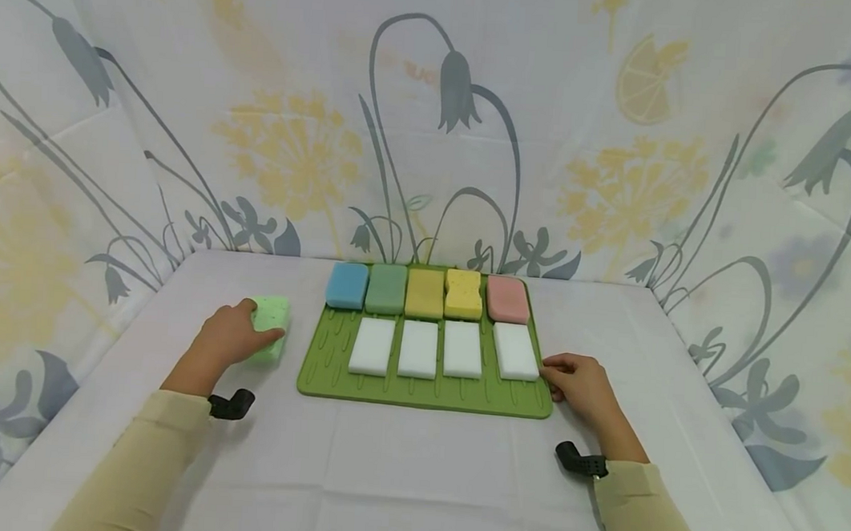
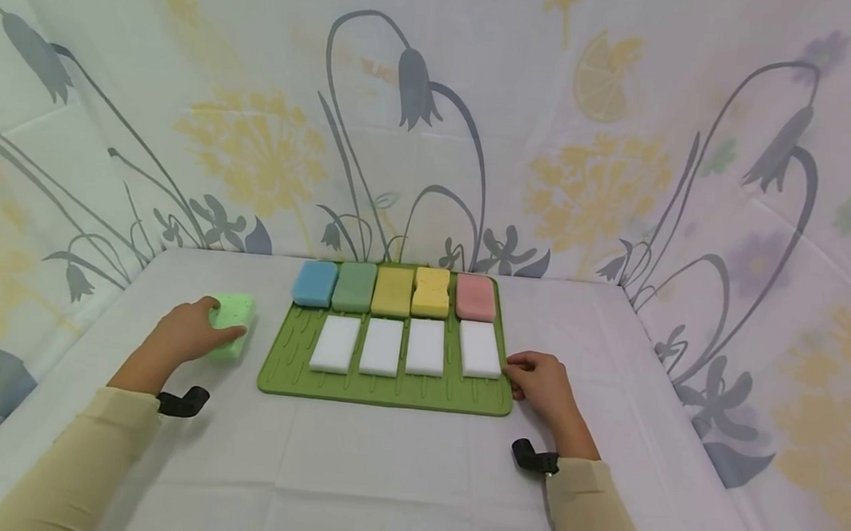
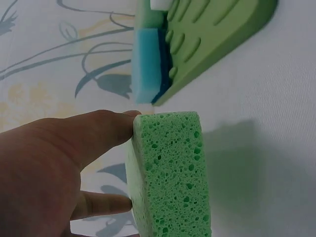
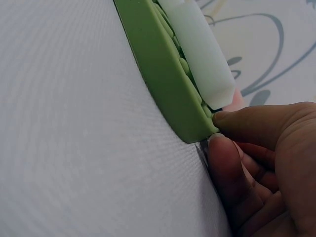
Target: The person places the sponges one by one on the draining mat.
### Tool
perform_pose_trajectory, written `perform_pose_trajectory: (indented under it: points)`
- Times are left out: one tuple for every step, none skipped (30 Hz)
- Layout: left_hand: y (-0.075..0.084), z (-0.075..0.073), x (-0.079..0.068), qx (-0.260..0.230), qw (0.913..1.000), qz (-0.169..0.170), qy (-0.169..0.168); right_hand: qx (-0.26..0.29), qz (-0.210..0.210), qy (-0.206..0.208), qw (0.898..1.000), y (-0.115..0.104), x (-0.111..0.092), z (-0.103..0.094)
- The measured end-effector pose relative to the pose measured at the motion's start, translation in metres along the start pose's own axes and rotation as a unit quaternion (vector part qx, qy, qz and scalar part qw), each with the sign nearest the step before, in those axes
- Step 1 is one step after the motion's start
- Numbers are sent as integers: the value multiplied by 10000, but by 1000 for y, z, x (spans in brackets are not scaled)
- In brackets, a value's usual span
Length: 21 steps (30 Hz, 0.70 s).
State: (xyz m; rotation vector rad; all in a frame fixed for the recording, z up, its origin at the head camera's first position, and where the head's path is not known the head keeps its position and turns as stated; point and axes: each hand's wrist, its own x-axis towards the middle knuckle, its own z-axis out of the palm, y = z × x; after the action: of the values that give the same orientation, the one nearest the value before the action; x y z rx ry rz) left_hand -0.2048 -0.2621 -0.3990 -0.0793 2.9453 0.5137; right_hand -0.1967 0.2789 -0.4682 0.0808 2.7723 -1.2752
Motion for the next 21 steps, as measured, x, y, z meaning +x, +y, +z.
perform_pose_trajectory:
  points:
    - [2, 2, 0, 1, 10000, 34, -2, 13, -3, -1, 10000, 0, 0, 0]
    - [5, 3, 0, -10, 10000, 61, -9, 19, -3, 5, 10000, -1, -1, 0]
    - [9, 4, -1, -15, 10000, 97, -9, 13, -11, 5, 10000, -1, -1, -1]
    - [12, 6, -1, -16, 9999, 130, 2, 12, -23, -2, 10000, -1, -1, 0]
    - [15, 7, -1, -27, 9999, 160, 3, 9, -28, -7, 10000, 0, -1, 0]
    - [18, 8, -1, -27, 9998, 184, 5, 8, -28, -6, 10000, 0, -1, 0]
    - [22, 9, -1, -33, 9998, 201, 0, 10, -36, -18, 10000, 0, -1, 0]
    - [25, 9, -1, -37, 9998, 220, -10, 9, -34, -18, 10000, 0, -1, 0]
    - [28, 10, -1, -31, 9997, 242, -13, 16, -26, -19, 10000, 0, -1, 0]
    - [30, 12, -1, -38, 9997, 260, -17, 14, -24, -22, 10000, 0, -1, 0]
    - [33, 13, -1, -45, 9996, 279, -29, 20, -17, -17, 10000, 0, -1, 0]
    - [35, 14, -2, -51, 9995, 297, -44, 20, -23, -17, 10000, 0, -1, -1]
    - [37, 15, -2, -62, 9995, 319, -62, 29, -23, -15, 10000, 0, -1, -1]
    - [40, 15, -2, -74, 9994, 335, -78, 33, -23, -10, 10000, 0, -1, -1]
    - [42, 16, -2, -83, 9993, 351, -91, 36, -28, -16, 10000, 0, -1, -1]
    - [44, 17, -2, -87, 9992, 371, -100, 39, -39, -21, 10000, 0, -1, -1]
    - [45, 18, -2, -84, 9992, 378, -116, 43, -37, -24, 10000, 0, -1, -1]
    - [47, 19, -2, -90, 9991, 381, -139, 47, -37, -30, 10000, 0, 0, -1]
    - [49, 20, -2, -86, 9991, 387, -147, 56, -31, -28, 10000, 1, 0, -1]
    - [51, 21, -2, -82, 9991, 393, -154, 62, -24, -27, 10000, 1, 0, -1]
    - [53, 22, -2, -81, 9990, 395, -167, 66, -16, -26, 10000, 1, 0, -1]
